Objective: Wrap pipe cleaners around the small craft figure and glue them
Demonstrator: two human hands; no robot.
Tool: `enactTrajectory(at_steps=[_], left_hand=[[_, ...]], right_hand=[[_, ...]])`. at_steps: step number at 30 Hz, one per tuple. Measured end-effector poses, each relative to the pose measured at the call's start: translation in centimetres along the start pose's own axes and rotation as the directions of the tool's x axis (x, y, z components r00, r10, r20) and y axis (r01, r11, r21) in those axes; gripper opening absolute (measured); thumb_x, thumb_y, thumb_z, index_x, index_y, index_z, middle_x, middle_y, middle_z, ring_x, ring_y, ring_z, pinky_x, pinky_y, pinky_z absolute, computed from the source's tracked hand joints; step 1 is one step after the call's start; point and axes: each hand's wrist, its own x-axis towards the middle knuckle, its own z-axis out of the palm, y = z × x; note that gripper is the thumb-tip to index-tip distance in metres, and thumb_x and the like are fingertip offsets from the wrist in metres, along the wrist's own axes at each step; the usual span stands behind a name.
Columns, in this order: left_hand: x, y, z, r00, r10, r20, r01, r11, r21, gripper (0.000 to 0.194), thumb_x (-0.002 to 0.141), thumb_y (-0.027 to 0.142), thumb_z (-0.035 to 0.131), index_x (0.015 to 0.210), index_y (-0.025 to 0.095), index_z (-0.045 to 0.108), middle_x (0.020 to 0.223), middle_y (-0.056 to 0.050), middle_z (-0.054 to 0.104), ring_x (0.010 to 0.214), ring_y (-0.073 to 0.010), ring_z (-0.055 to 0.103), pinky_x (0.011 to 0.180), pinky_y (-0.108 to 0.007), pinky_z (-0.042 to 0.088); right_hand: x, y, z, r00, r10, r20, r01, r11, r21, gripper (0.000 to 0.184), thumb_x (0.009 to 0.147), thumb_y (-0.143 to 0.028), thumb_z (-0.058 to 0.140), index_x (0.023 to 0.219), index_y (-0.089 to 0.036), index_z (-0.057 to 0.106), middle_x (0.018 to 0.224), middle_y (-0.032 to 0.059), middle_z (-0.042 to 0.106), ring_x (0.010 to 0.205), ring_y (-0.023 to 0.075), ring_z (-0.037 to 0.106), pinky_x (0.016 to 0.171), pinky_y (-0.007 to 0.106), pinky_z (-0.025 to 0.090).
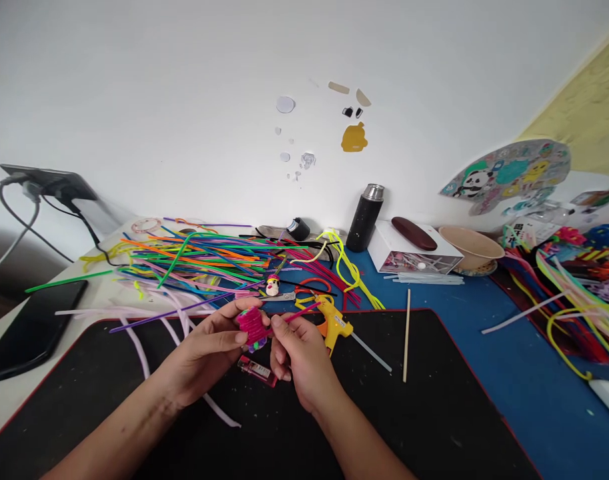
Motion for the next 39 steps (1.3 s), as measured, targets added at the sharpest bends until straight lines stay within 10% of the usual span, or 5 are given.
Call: enactTrajectory(at_steps=[39], left_hand=[[-0.06, -0.36, -0.24, 1.0, -0.024, -0.006, 0.024, 1.0, -0.008, 0.044, 0.073, 0.01, 0.093, 0.113, 0.023, 0.08, 0.099, -0.004, 0.08, 0.072, -0.0107, 0.068, 0.072, -0.022, 0.052]], right_hand=[[0.05, 0.58, -0.01, 0.999, -0.009, -0.052, 0.007, 0.999, -0.049, 0.055, 0.079, -0.069, 0.085, 0.082, -0.019, 0.062, 0.048, -0.0102, 0.047, 0.036, 0.0062, 0.04, 0.037, 0.019, 0.019]])
